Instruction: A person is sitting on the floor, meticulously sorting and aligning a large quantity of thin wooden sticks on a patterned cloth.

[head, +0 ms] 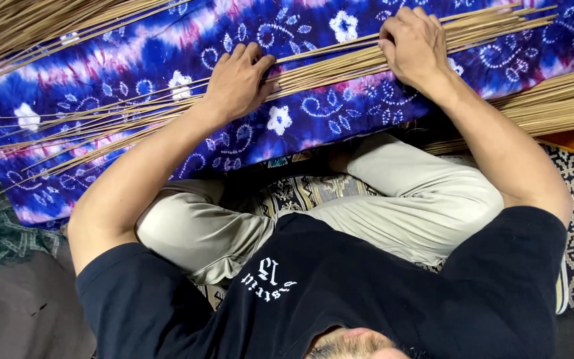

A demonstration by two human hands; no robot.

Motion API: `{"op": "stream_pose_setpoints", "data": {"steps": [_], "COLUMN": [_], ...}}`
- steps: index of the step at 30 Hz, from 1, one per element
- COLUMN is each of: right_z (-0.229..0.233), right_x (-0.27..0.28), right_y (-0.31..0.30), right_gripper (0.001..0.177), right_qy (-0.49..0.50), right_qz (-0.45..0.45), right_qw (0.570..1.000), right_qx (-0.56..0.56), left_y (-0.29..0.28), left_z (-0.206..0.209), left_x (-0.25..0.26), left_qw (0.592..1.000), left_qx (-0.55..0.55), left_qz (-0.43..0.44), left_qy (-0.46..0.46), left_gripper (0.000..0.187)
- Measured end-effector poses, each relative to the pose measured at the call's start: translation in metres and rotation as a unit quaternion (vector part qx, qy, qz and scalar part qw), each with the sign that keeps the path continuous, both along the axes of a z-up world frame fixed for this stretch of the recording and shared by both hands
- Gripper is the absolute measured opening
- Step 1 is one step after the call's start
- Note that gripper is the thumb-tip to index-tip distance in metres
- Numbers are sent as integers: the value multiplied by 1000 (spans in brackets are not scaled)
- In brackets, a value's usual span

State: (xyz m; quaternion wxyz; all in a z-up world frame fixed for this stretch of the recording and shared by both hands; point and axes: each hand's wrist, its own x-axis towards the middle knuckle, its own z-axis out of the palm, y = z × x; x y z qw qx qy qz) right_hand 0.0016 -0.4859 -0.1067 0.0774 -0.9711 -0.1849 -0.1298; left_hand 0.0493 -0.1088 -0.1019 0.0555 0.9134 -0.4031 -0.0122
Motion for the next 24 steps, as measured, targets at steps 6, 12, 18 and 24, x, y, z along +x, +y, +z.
{"op": "stream_pose_setpoints", "data": {"steps": [6,12,18,24], "right_z": [-8,3,9,10], "right_x": [3,11,34,96], "right_y": [-2,28,73,117], "right_gripper": [12,25,19,23], "right_qy": [10,51,14,-44], "right_qz": [-8,22,39,136], "right_qw": [1000,998,999,988], "right_qx": [-11,4,17,52], "left_y": [-1,-5,10,58], "left_z": [-13,-19,-14,2], "left_x": [4,7,26,63], "left_qw": [997,998,998,990], "left_qx": [30,7,0,-32], "left_qz": [-44,-49,-28,84], "left_qy": [-64,-47,-48,-105], "left_gripper": [38,32,38,36]}}
